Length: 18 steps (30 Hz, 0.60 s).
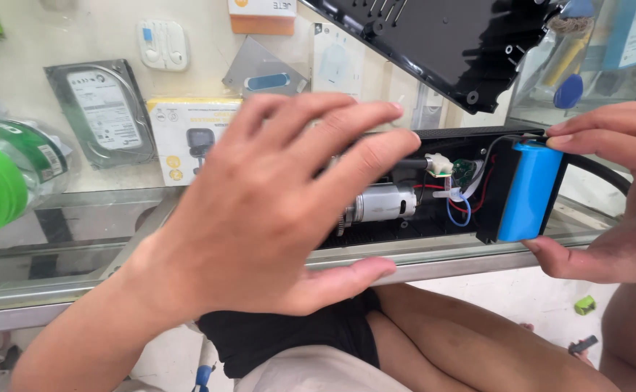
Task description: Repairing a portable air pump by cleaning the exterior and inspecting internal components
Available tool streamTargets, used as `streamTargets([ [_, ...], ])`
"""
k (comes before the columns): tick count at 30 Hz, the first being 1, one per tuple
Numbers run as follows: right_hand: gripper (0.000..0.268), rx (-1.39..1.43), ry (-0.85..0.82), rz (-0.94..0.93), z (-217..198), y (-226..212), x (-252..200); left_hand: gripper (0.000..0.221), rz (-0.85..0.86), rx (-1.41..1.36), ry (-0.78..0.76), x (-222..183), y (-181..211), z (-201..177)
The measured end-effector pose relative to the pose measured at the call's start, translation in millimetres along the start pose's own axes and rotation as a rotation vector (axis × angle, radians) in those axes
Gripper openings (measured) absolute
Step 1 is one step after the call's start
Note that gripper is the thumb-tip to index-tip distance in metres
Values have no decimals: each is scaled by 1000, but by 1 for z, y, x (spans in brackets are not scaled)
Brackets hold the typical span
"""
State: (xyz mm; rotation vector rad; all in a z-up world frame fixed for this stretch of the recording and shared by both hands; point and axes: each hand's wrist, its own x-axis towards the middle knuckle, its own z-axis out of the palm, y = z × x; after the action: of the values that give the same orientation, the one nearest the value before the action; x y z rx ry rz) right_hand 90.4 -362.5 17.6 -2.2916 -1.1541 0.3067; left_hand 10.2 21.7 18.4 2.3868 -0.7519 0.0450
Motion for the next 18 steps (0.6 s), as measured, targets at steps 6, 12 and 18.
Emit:
streamTargets([
  [6,95,-138,-120,-59,-6,-8,18,29,-114,-43,216,-2,-5,-19],
  [12,82,-179,-91,-61,-3,-24,26,21,-129,17,217,-3,-7,-16],
  [18,87,-246,-144,-64,-6,-25,26,16,-127,5,208,-4,-7,-16],
])
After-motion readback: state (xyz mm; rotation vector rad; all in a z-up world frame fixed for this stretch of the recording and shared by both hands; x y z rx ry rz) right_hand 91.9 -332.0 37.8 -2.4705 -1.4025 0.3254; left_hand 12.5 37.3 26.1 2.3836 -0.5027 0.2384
